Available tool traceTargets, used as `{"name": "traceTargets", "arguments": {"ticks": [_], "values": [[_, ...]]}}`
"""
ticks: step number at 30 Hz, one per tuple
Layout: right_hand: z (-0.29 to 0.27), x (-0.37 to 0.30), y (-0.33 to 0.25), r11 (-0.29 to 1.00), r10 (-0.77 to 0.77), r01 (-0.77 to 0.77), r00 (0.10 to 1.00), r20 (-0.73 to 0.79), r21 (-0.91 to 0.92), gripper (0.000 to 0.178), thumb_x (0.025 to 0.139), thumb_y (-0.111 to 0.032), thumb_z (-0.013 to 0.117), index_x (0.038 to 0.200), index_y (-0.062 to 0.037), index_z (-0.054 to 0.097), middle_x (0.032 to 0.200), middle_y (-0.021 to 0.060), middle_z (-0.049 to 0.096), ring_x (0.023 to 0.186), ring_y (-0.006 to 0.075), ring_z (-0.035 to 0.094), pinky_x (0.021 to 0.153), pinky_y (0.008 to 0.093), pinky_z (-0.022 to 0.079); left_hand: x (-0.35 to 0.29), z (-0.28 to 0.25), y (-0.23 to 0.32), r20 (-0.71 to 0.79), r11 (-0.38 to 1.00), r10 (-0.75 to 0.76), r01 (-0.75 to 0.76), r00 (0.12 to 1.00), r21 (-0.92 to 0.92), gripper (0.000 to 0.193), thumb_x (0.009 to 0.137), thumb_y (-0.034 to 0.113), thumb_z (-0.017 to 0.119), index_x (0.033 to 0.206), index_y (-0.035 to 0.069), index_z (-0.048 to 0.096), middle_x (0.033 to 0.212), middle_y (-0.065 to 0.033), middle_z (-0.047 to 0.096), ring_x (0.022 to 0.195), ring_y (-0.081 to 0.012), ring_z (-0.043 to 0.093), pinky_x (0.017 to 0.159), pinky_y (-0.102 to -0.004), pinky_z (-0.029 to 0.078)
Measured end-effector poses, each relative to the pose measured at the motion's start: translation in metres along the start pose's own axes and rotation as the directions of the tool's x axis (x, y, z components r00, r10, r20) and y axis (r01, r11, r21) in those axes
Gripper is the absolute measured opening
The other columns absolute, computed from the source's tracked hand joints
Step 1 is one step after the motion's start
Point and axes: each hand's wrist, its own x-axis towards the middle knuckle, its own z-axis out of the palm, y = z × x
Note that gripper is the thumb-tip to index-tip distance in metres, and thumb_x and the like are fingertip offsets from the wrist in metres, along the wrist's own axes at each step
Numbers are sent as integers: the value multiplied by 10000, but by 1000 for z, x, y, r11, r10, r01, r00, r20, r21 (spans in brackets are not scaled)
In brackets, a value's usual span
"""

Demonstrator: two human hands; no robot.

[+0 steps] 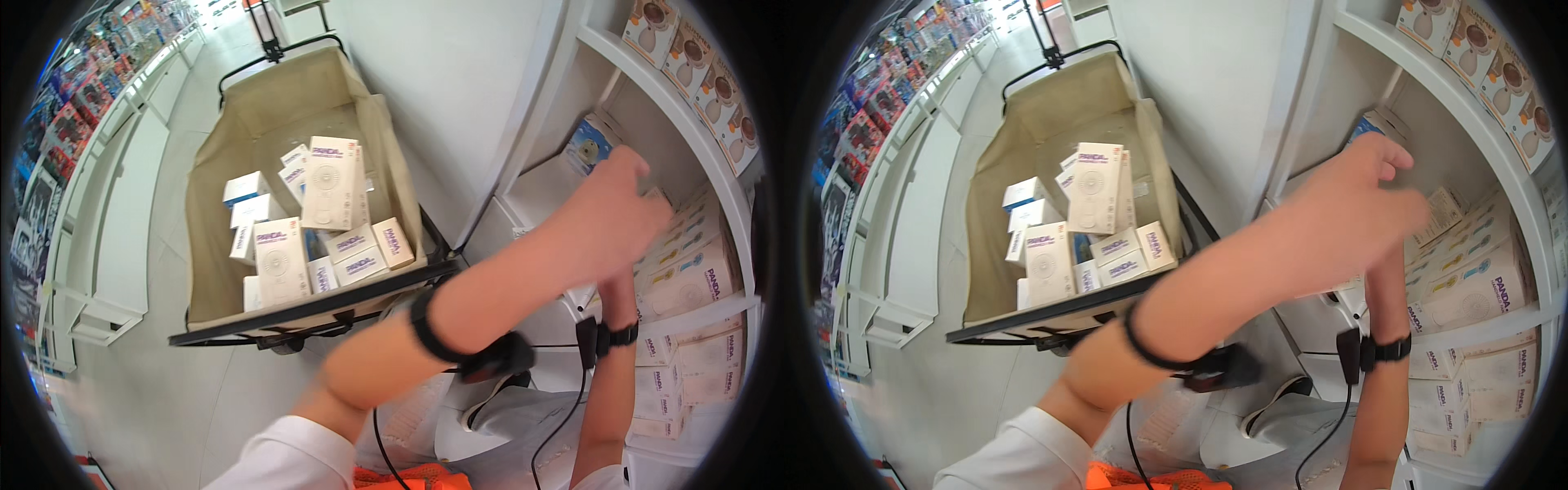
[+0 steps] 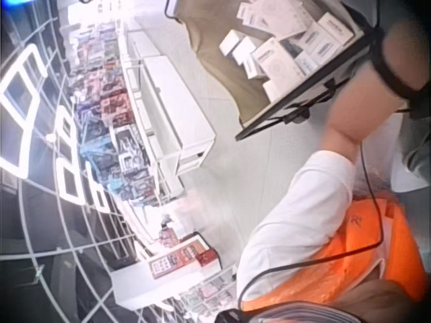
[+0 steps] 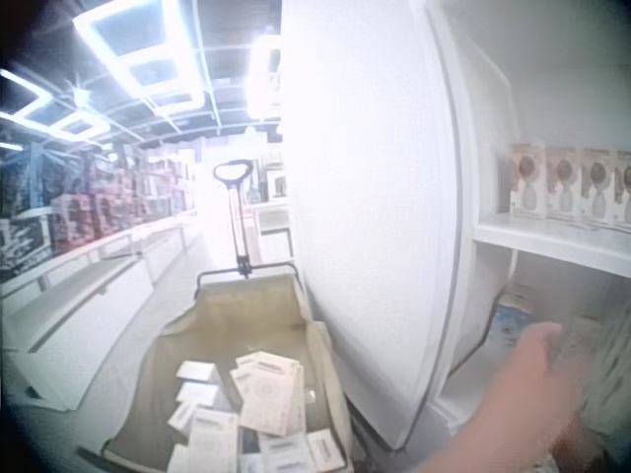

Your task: The person stocks a retail shelf with boxed items by taking them from a cart and placing them onto the shelf, while referencing a handwritten list.

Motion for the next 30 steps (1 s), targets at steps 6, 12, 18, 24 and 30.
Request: {"name": "traceTargets", "arguments": {"ticks": [6, 12, 18, 24, 30], "values": [[-2, -35, -33, 966, 148, -176, 977, 154, 189, 317, 952, -96, 587, 1257, -14, 563, 1161, 83, 605, 950, 150, 646, 837, 287, 513, -95, -105, 95, 47, 707, -184, 99, 982, 700, 577, 952, 361, 654, 1385, 2, 523, 1276, -218, 616, 1148, -288, 631, 954, -370, 503], [4, -43, -50, 938, 143, -202, 966, 216, 283, 240, 957, -73, 571, 1190, -17, 592, 1065, 73, 633, 852, 135, 627, 790, 283, 503, -106, -359, 37, -464, -147, -655, 502, 597, 853, 555, 925, 426, 681, 1342, 67, 607, 1080, -112, 674, 845, -218, 660, 598, -376, 582], [-15, -53, -40, 936, 209, -256, 956, 204, 242, 125, 962, -70, 571, 1066, -22, 622, 944, 49, 653, 788, 127, 616, 753, 276, 502, -177, -475, -71, -577, -474, -581, 338, 573, 813, 1151, 573, 161, 957, 1543, 344, 365, 1556, -242, 383, 1382, -444, 464, 1069, -521, 480], [-19, -58, -32, 928, 303, -340, 927, 220, 155, 79, 960, -57, 569, 989, -23, 635, 856, 41, 658, 749, 132, 621, 733, 274, 506, -192, -502, -98, -457, -372, -564, 282, 688, 884, 1210, 508, 181, 965, 1543, 419, 386, 1673, -315, 32, 1572, -445, 70, 1158, -515, 403], [-18, -50, -18, 920, 353, -382, 904, 240, 86, 75, 963, -55, 569, 972, -21, 636, 845, 44, 659, 753, 131, 626, 735, 270, 508, -189, -537, -114, -367, -320, -629, 201, 686, 926, 1176, 505, 268, 965, 1543, 377, 424, 1666, -341, -2, 1560, -493, -14, 1189, -523, 348]]}}
